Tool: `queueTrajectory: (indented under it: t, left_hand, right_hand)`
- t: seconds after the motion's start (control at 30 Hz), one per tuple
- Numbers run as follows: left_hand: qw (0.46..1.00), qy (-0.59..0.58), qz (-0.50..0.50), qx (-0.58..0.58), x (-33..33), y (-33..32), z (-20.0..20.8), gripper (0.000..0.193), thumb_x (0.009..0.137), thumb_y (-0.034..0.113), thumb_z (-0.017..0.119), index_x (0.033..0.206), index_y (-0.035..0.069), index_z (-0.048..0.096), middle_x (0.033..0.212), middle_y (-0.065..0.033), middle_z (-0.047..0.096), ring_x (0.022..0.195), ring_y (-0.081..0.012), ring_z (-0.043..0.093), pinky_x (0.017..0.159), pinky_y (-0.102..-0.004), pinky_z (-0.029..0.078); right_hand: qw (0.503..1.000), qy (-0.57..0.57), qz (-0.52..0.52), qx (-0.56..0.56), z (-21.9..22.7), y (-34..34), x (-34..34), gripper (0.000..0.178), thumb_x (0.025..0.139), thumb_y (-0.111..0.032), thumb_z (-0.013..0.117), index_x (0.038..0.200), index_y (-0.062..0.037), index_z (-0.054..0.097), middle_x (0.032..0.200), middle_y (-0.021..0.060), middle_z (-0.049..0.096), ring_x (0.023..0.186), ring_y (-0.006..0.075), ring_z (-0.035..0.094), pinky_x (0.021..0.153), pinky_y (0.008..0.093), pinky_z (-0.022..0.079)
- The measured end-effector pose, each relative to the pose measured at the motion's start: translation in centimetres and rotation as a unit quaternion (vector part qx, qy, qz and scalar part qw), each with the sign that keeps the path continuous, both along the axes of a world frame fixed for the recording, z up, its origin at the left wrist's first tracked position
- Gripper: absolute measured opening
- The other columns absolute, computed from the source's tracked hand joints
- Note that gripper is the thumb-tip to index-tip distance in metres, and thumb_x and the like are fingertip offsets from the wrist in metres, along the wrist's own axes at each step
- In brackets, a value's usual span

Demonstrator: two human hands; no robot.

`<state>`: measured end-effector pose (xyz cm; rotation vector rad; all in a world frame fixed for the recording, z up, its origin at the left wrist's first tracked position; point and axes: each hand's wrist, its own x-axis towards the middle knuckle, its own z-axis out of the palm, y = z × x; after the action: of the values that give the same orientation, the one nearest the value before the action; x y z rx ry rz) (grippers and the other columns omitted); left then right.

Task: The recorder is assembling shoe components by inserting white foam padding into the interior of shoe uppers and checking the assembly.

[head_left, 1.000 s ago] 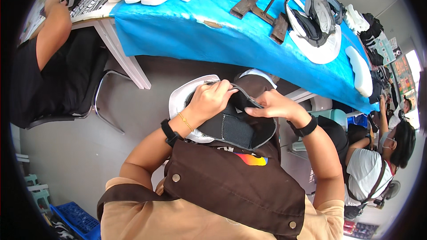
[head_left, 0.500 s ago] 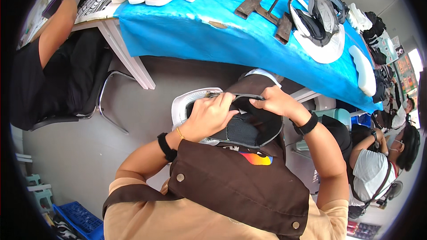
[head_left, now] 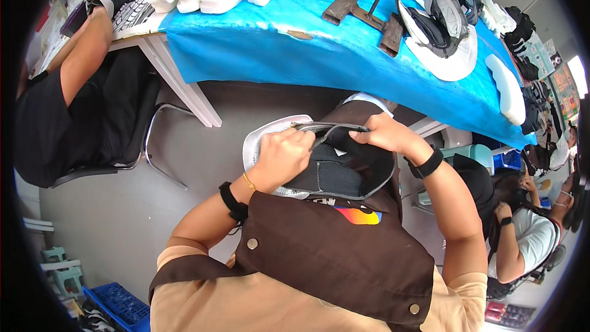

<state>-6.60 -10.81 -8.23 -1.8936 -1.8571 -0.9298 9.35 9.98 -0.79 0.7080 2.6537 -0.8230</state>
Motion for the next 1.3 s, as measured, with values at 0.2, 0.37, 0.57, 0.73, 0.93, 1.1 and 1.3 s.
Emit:
queueTrajectory:
  t: [0.2,0.37,0.57,0.73,0.93,1.1,1.3]
  left_hand:
    - [0.992,-0.085,0.064,0.063,-1.2,0.7,-0.2,0.023,0.077,0.020,0.078,0.073,0.009,0.058,0.058,-0.0069,0.059,0.052,-0.0265,0.061,0.045,-0.0376,0.042]
    - [0.989,-0.088,0.096,0.070,-1.8,2.1,-0.1,0.034,0.081,0.024,0.080,0.066,0.007,0.056,0.057,-0.0099,0.058,0.047,-0.0277,0.058,0.045,-0.0371,0.042]
    - [0.983,-0.028,0.152,0.096,-3.4,2.5,1.2,0.037,0.080,0.036,0.080,0.067,0.008,0.058,0.060,-0.0091,0.062,0.050,-0.0272,0.061,0.044,-0.0361,0.044]
    - [0.979,-0.023,0.182,0.094,-5.8,2.4,2.4,0.043,0.081,0.038,0.079,0.062,0.008,0.054,0.056,-0.0079,0.055,0.046,-0.0265,0.055,0.041,-0.0346,0.038]
    - [0.991,-0.108,0.069,-0.046,-7.6,1.4,5.0,0.046,0.073,0.043,0.083,0.092,0.003,0.071,0.066,-0.0155,0.065,0.062,-0.0331,0.065,0.059,-0.0388,0.051]
    - [0.965,-0.182,0.135,-0.133,-8.0,1.0,4.3,0.039,0.081,0.037,0.080,0.089,0.001,0.070,0.064,-0.0184,0.061,0.057,-0.0285,0.063,0.057,-0.0357,0.049]
    - [0.907,-0.401,0.027,-0.124,-9.0,0.4,3.2,0.041,0.079,0.031,0.083,0.084,-0.004,0.063,0.061,-0.0127,0.051,0.054,-0.0156,0.045,0.054,-0.0322,0.042]
  right_hand:
    - [0.995,-0.016,-0.062,-0.071,-0.8,1.1,0.6,0.065,0.087,-0.053,0.067,0.071,0.0098,0.067,0.061,0.0223,0.062,0.059,0.0286,0.061,0.058,0.0425,0.043]
    - [0.998,-0.014,-0.034,-0.057,-0.6,0.9,0.7,0.071,0.088,-0.057,0.064,0.066,0.0108,0.065,0.058,0.0224,0.059,0.054,0.0282,0.058,0.054,0.0433,0.041]
    - [0.997,-0.053,-0.040,-0.028,1.4,-0.1,-0.1,0.071,0.091,-0.055,0.060,0.065,0.0113,0.062,0.057,0.0253,0.057,0.054,0.0329,0.059,0.055,0.0462,0.041]
    - [0.995,0.060,-0.074,0.026,0.2,-0.2,0.1,0.065,0.094,-0.048,0.059,0.069,0.0113,0.062,0.060,0.0280,0.057,0.058,0.0409,0.058,0.059,0.0475,0.043]
    - [0.990,0.098,-0.079,0.071,1.0,-0.4,1.1,0.048,0.096,-0.039,0.059,0.084,0.0065,0.068,0.067,0.0281,0.060,0.066,0.0447,0.060,0.065,0.0487,0.048]
    - [0.986,0.066,-0.028,0.148,3.0,-2.3,0.8,0.043,0.098,-0.035,0.058,0.083,0.0050,0.069,0.064,0.0263,0.059,0.065,0.0459,0.061,0.064,0.0501,0.050]
    - [0.964,0.149,-0.115,0.188,2.8,-3.9,1.6,0.059,0.094,-0.035,0.065,0.059,0.0114,0.055,0.053,0.0287,0.048,0.053,0.0481,0.052,0.049,0.0462,0.042]
